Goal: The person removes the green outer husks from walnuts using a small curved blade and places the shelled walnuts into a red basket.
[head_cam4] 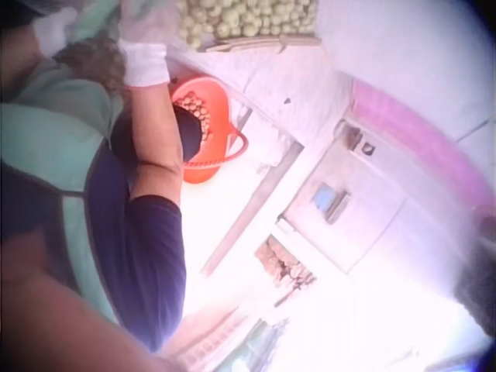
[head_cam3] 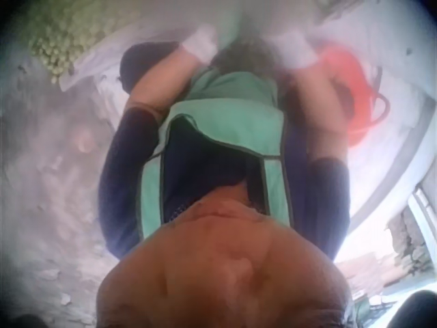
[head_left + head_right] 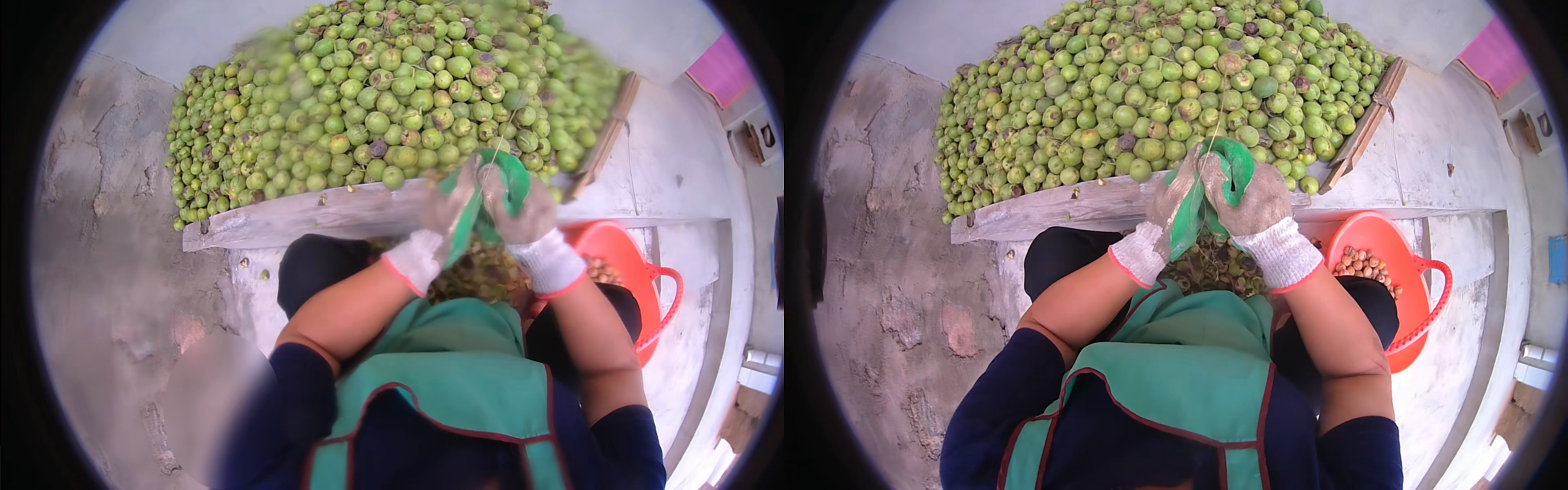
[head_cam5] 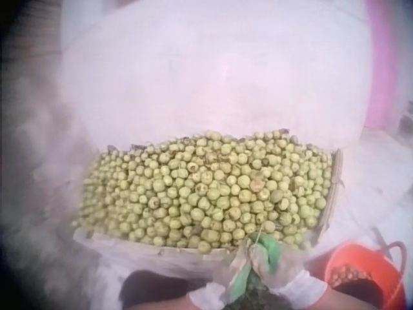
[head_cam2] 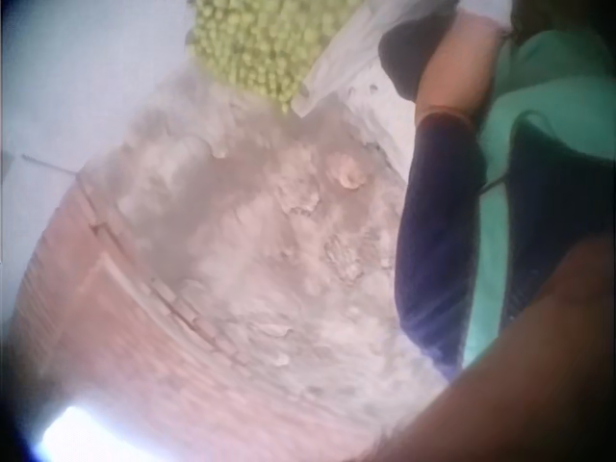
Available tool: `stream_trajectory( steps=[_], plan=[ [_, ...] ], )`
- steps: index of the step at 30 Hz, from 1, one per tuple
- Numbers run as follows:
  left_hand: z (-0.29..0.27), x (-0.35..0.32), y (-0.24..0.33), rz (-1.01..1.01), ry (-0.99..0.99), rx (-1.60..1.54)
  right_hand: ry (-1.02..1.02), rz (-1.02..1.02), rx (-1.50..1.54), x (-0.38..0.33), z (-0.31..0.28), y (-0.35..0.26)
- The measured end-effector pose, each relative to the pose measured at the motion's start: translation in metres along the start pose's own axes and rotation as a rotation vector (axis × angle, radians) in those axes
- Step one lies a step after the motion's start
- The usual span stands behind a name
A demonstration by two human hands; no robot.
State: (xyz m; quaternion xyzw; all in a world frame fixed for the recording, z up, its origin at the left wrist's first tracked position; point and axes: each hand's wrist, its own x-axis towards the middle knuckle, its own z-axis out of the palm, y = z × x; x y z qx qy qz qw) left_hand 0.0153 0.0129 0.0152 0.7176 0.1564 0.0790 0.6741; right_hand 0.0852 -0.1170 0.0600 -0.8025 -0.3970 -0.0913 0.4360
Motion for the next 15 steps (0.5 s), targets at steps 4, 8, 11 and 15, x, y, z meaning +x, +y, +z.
stream_trajectory(
  steps=[4,8,11,15],
  plan=[
    [0.005,-0.005,-0.017,0.497,0.171,0.68,0.005,-0.133,-0.104,-0.003,-0.002,0.006],
    [0.014,-0.01,0.009,0.031,0.105,-0.068,0.102,-0.366,-0.128,-0.005,0.003,0.017],
    [0.023,-0.015,0.038,-0.23,0.128,-0.546,0.208,-0.244,0.095,-0.009,0.008,0.016],
    [0.007,-0.012,0.025,-0.176,-0.082,-0.638,0.22,-0.196,0.19,-0.015,0.006,0.032]
  ],
)
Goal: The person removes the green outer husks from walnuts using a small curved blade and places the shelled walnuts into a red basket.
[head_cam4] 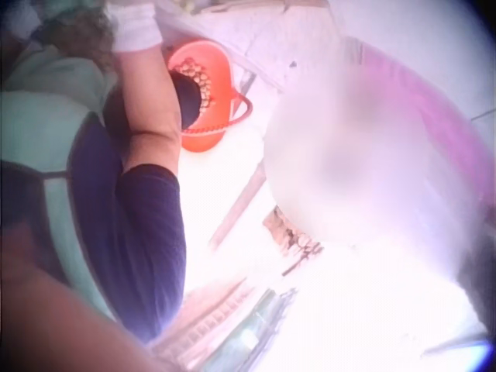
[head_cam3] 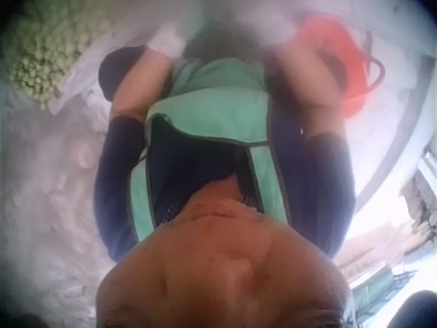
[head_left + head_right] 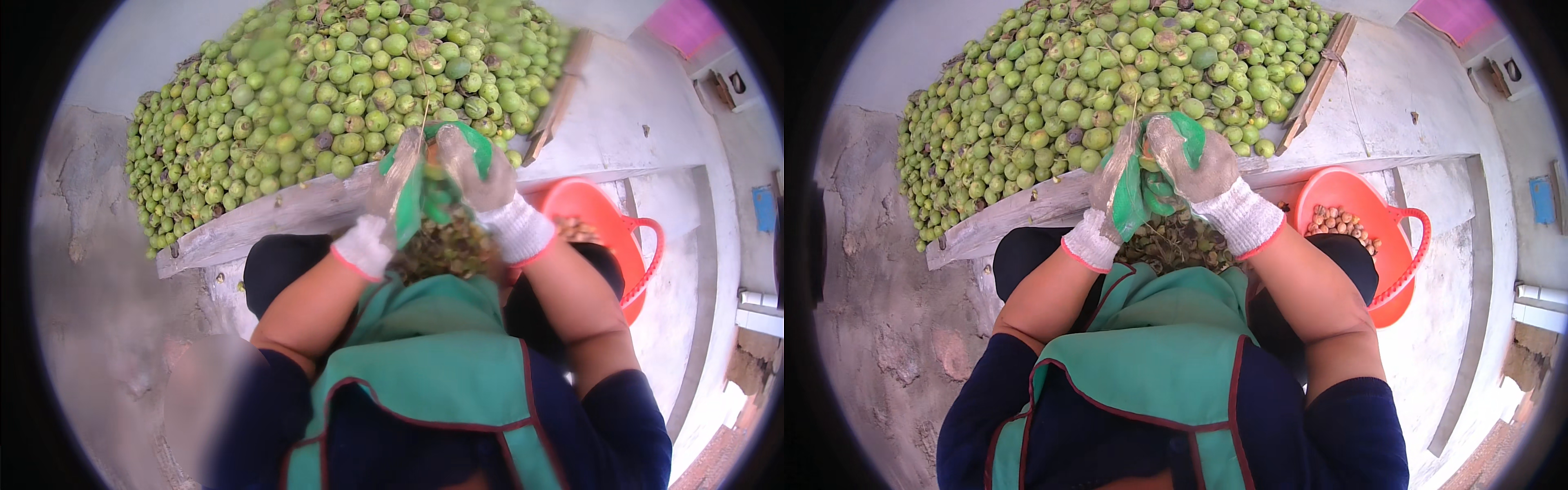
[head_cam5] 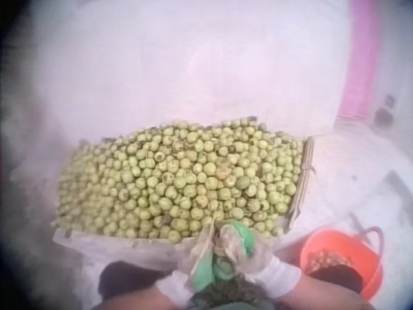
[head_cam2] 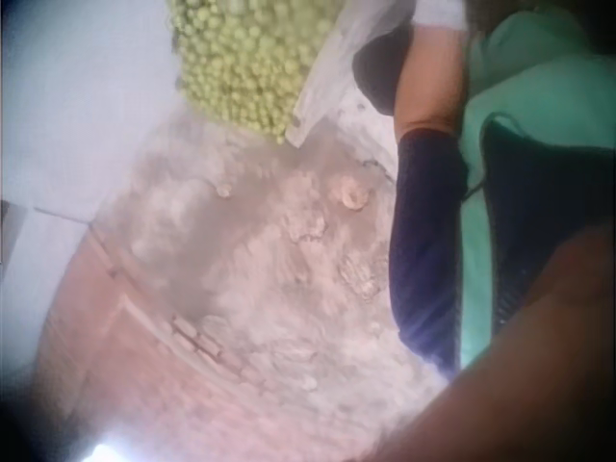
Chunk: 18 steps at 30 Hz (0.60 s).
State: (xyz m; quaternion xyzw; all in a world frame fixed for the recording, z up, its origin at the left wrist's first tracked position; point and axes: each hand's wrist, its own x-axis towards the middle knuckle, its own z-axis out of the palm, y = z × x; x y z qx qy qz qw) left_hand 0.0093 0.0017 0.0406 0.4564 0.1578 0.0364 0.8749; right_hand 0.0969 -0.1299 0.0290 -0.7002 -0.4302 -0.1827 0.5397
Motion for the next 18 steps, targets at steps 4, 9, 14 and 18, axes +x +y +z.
stream_trajectory(
  steps=[4,9,14,18],
  plan=[
    [-0.026,0.002,-0.002,-0.002,-0.113,0.067,0.04,0.069,0.218,-0.025,-0.012,0.048],
    [-0.039,0.002,0.0,0.484,-0.187,1.331,-0.001,0.016,-0.22,-0.008,-0.038,0.018],
    [-0.016,0.007,-0.018,-0.009,-0.062,0.192,-0.263,0.218,-0.243,0.008,-0.023,-0.032],
    [-0.009,0.009,-0.001,0.04,0.035,0.556,-0.332,0.244,-0.279,0.014,-0.025,-0.037]
  ],
)
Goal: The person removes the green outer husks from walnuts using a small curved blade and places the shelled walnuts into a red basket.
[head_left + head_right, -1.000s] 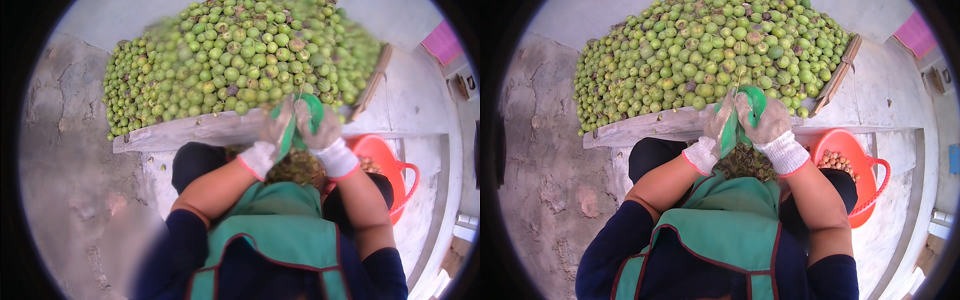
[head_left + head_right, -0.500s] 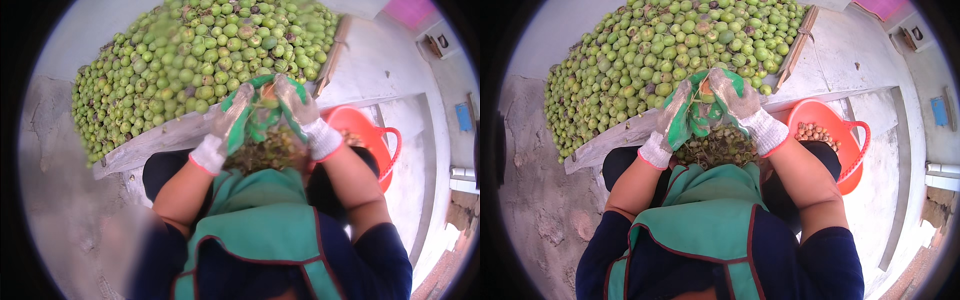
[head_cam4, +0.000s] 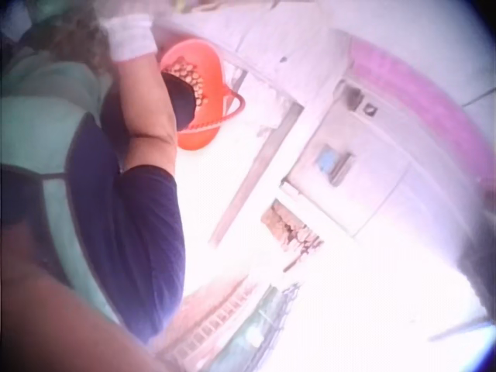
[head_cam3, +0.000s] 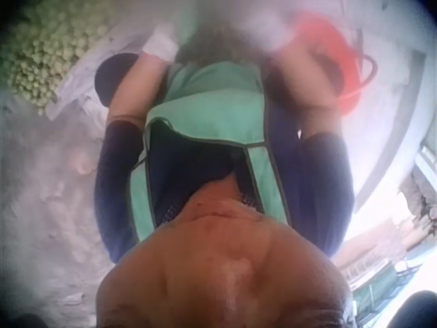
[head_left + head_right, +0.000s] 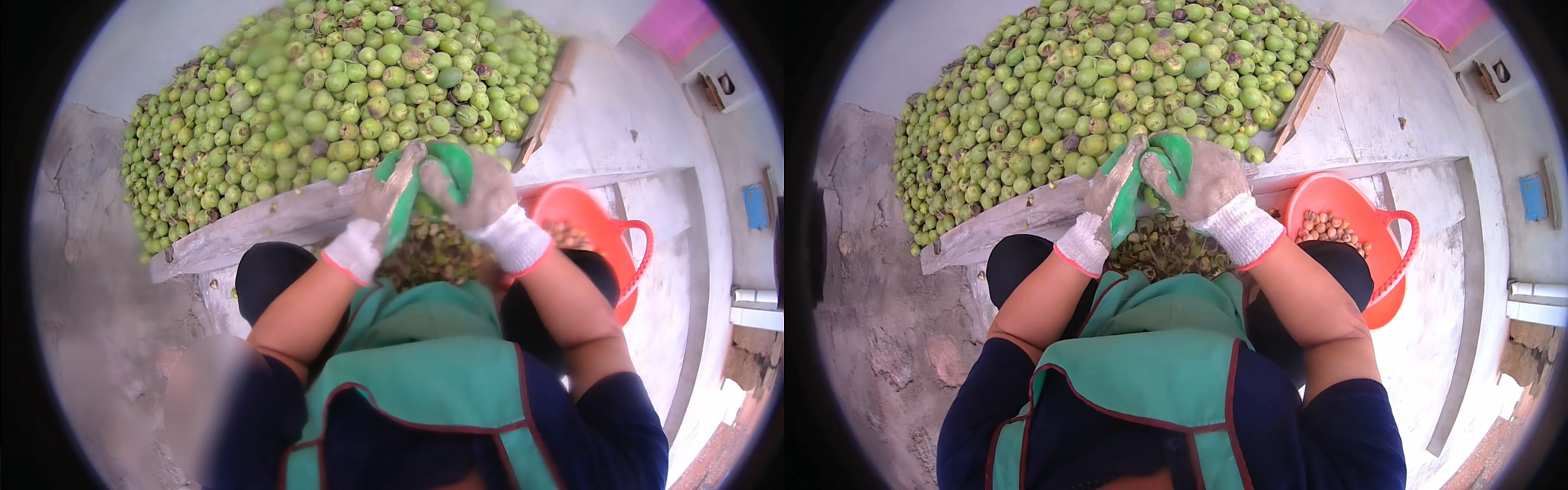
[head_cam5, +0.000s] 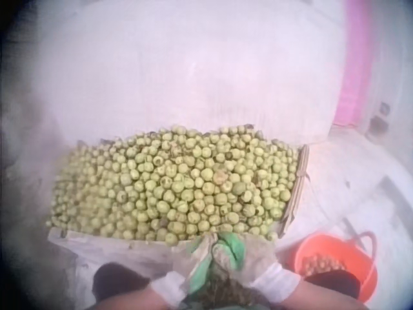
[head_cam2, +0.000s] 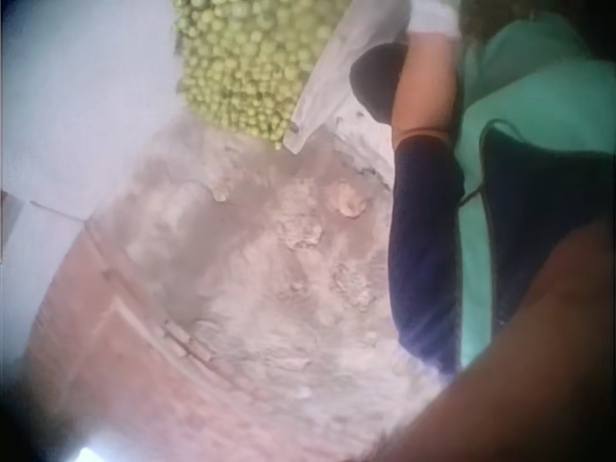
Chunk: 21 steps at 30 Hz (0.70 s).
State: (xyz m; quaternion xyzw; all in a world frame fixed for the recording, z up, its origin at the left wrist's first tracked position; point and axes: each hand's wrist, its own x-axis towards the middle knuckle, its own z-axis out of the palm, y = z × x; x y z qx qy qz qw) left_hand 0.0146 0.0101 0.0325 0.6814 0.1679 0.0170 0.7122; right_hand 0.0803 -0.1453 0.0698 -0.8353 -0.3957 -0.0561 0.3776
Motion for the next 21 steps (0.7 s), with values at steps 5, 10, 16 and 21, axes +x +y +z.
stream_trajectory(
  steps=[5,10,16,21],
  plan=[
    [-0.011,0.012,-0.054,0.92,0.568,1.254,0.082,-0.004,0.135,0.003,0.018,-0.007],
    [-0.007,0.013,-0.049,1.039,0.571,1.166,0.311,-0.139,0.146,0.001,0.047,0.015],
    [-0.012,0.013,-0.041,1.211,0.541,1.092,0.415,-0.172,-0.049,-0.007,0.067,0.035],
    [-0.008,0.01,-0.039,1.115,0.372,0.726,0.218,-0.002,0.152,-0.01,0.066,0.039]
  ],
)
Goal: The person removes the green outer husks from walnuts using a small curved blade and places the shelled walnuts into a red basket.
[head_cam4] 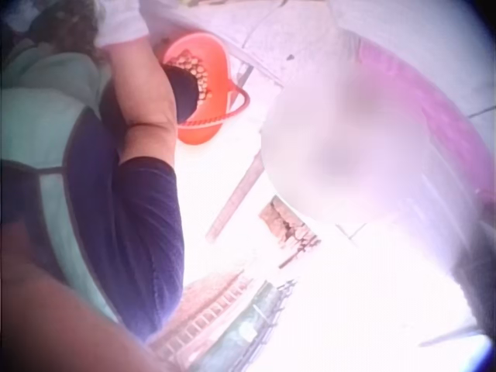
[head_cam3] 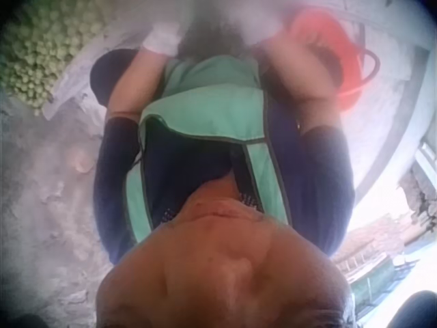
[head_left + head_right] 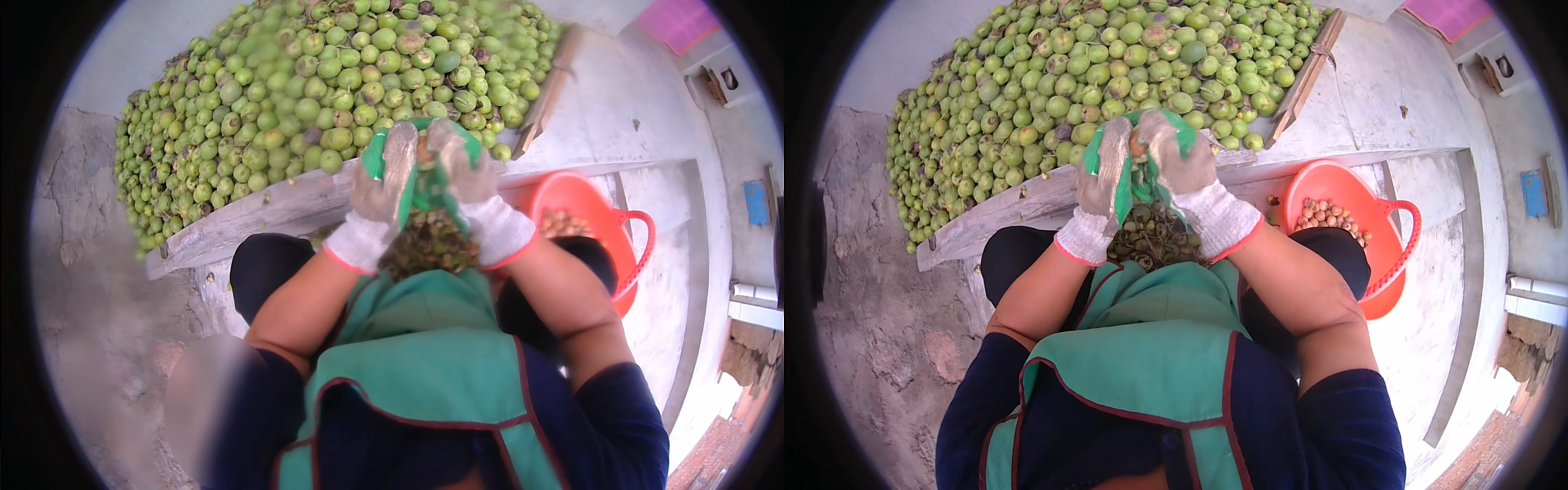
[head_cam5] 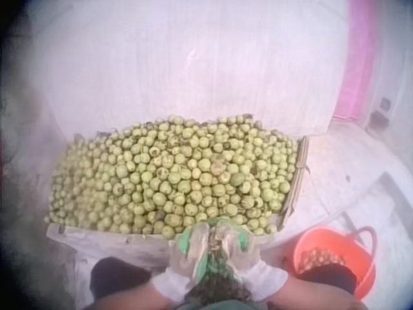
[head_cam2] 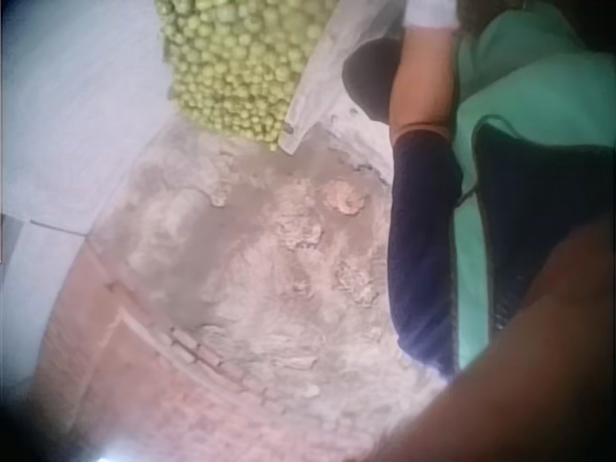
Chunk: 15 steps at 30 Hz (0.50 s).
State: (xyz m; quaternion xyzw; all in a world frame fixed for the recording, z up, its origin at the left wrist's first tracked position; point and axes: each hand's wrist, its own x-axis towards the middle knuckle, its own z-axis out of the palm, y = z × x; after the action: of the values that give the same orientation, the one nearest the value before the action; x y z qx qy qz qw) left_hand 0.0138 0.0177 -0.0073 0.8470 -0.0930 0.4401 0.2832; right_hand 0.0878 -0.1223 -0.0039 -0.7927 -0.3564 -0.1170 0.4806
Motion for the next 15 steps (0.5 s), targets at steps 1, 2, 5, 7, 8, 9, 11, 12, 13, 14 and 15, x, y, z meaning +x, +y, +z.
stream_trajectory(
  steps=[1,2,5,7,8,9,11,12,13,14,15],
  plan=[
    [-0.002,0.004,0.005,-0.017,-0.003,-0.063,0.011,-0.051,-0.072,0.007,-0.003,-0.005],
    [0.0,0.0,0.003,-0.068,-0.016,-0.046,-0.103,0.11,0.118,0.008,-0.01,-0.012],
    [-0.004,-0.001,-0.001,-0.104,-0.07,-0.099,-0.279,0.54,0.441,0.02,-0.04,-0.045],
    [-0.01,-0.007,-0.008,-0.02,-0.14,-0.034,-0.316,0.751,0.966,0.029,-0.052,-0.049],
    [-0.017,-0.002,0.001,-0.169,-0.314,-0.157,-0.306,0.886,1.196,0.032,-0.058,-0.048],
    [-0.024,0.003,0.008,-0.342,-0.482,-0.255,-0.345,0.904,1.181,0.035,-0.065,-0.041],
    [-0.047,0.028,0.034,-0.42,-0.767,-0.239,-0.451,0.879,0.958,0.035,-0.08,-0.033],
    [-0.052,0.038,0.043,-0.318,-0.902,-0.168,-0.51,0.832,0.75,0.034,-0.089,-0.034],
    [-0.051,0.017,0.032,-0.294,-0.916,0.042,-0.578,0.777,0.552,0.031,-0.089,-0.036],
    [-0.051,0.018,0.028,-0.366,-0.923,0.042,-0.539,0.716,0.547,0.027,-0.088,-0.035],
    [-0.049,0.023,0.022,-0.44,-0.928,0.042,-0.502,0.656,0.54,0.023,-0.084,-0.033]
  ],
)
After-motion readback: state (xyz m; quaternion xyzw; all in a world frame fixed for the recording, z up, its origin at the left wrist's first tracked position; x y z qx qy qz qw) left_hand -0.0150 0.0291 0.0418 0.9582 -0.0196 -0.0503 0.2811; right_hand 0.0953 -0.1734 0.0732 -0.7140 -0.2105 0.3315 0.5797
